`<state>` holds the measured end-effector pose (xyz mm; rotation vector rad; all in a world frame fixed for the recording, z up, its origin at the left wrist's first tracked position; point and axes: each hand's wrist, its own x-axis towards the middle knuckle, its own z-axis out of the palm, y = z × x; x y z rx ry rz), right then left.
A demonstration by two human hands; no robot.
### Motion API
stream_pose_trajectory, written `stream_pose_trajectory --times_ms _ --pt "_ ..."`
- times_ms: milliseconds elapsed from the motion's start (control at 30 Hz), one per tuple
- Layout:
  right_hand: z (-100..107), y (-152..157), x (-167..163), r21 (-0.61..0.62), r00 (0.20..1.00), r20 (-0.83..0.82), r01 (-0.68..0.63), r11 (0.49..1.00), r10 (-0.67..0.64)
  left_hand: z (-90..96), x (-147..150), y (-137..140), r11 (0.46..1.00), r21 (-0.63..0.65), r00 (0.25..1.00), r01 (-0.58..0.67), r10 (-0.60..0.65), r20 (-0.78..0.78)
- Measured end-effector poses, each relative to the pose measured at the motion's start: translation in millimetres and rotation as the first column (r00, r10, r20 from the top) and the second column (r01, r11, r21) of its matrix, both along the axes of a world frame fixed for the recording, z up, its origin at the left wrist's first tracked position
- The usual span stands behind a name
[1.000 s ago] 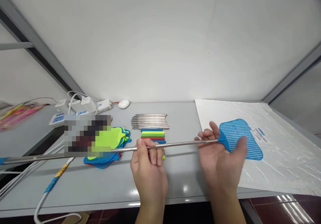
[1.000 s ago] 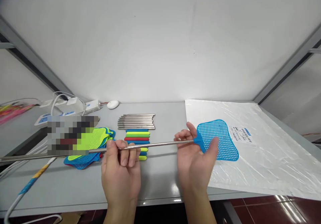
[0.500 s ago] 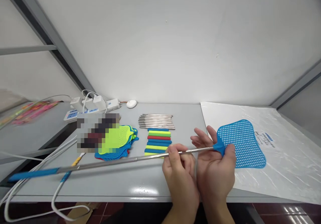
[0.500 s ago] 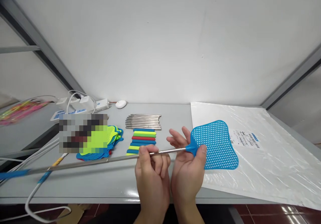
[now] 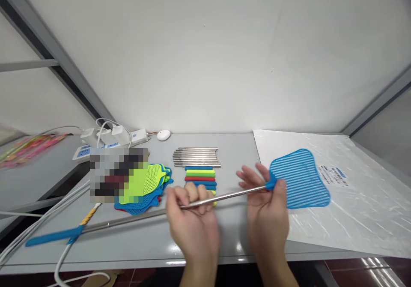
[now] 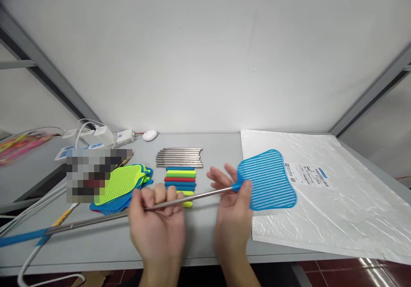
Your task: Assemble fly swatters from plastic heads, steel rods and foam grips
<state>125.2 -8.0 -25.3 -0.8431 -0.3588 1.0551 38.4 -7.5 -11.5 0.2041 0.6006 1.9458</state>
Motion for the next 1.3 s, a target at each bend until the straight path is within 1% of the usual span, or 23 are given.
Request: stream_pose_trajectory --times_ms 67,100,133,200,267,333,400,467,533,600,700,767,833,933,1000,1067,1133,1167,1233,1300 --pt "-2.1 -3.7 -11.0 -0.004 0.990 -0.045 -0.131 0.991 0.131 -0.6 19.1 -5.7 0.996 0.002 0.995 0.087 -0.087 0.042" --pt "-3.0 -4.0 -12.0 -0.001 0.984 -0.058 -0.166 0.986 0.166 -1.0 25.5 -7.7 0.992 0.002 0.991 0.127 -0.127 0.035" --pt "-3.9 -3.1 -9.3 0.003 0.984 -0.059 -0.167 0.986 0.167 -1.3 28.9 -8.8 0.987 -0.004 0.987 0.162 -0.162 0.014" --pt "-5.2 2.1 5.2 0.006 0.996 -0.045 -0.072 0.997 0.072 -1.1 25.9 -7.9 0.979 -0.022 0.979 0.202 -0.203 -0.028" --pt "-5.7 9.3 25.5 0.003 0.996 -0.059 0.063 0.998 -0.063 -0.3 11.5 -3.2 0.986 -0.015 0.985 0.168 -0.168 -0.025" --pt "-5.1 15.0 42.4 0.002 0.985 -0.059 0.165 0.986 -0.164 0.3 -8.4 4.1 0.995 0.021 0.994 0.099 -0.099 0.035" --pt "-3.2 16.7 49.4 0.007 0.977 -0.025 0.214 0.977 -0.214 -0.5 -26.1 11.7 0.997 0.050 0.992 0.060 -0.065 0.107" --pt "-0.1 14.0 46.7 0.007 0.974 0.026 0.224 0.975 -0.224 -2.7 -35.8 17.4 0.998 0.052 0.983 0.031 -0.040 0.181" --pt "4.3 8.5 38.8 0.008 0.973 0.058 0.225 0.974 -0.225 -5.1 -35.6 19.6 0.999 0.045 0.970 -0.005 -0.006 0.241" --pt "9.4 2.2 31.0 0.029 0.966 0.070 0.249 0.968 -0.250 -5.1 -28.0 17.7 0.998 0.050 0.958 -0.032 0.017 0.285" --pt "14.5 -4.6 22.2 0.073 0.962 0.090 0.253 0.965 -0.259 1.4 -10.1 8.8 0.997 0.069 0.953 -0.020 -0.002 0.302" --pt "12.8 -7.0 15.3 0.059 0.967 0.095 0.233 0.971 -0.238 7.9 2.8 1.7 0.997 0.076 0.960 -0.016 -0.006 0.280" --pt "6.5 -8.5 5.6 0.016 0.981 0.077 0.178 0.984 -0.179 12.7 14.9 -3.0 0.997 0.080 0.968 -0.007 -0.013 0.252" --pt "-5.1 -9.5 -10.2 -0.022 1.000 0.013 -0.002 1.000 0.002 12.8 27.9 -1.1 0.996 0.085 0.979 0.033 -0.050 0.200" --pt "-9.1 -8.5 -16.1 -0.018 0.994 -0.014 -0.112 0.994 0.112 8.5 29.3 5.4 0.995 0.082 0.984 0.048 -0.061 0.165" --pt "-9.2 -5.8 -15.7 -0.015 0.990 0.003 -0.139 0.990 0.139 2.2 23.1 13.2 0.995 0.055 0.983 0.086 -0.094 0.157" --pt "-7.3 -2.1 -9.9 -0.022 0.994 0.023 -0.109 0.994 0.110 -3.7 9.2 19.7 0.991 0.018 0.975 0.133 -0.134 0.177" --pt "-6.4 -0.3 -5.7 -0.024 0.996 0.019 -0.084 0.996 0.084 -5.8 -0.1 21.9 0.990 0.005 0.972 0.138 -0.136 0.190" --pt "-5.1 3.2 3.0 -0.025 1.000 -0.008 -0.026 0.999 0.026 -7.7 -21.3 24.2 0.997 0.014 0.972 0.081 -0.082 0.219" --pt "-4.4 5.6 9.7 -0.021 0.999 -0.016 0.037 0.999 -0.038 -6.4 -41.4 24.3 0.999 0.051 0.966 0.020 -0.033 0.258"
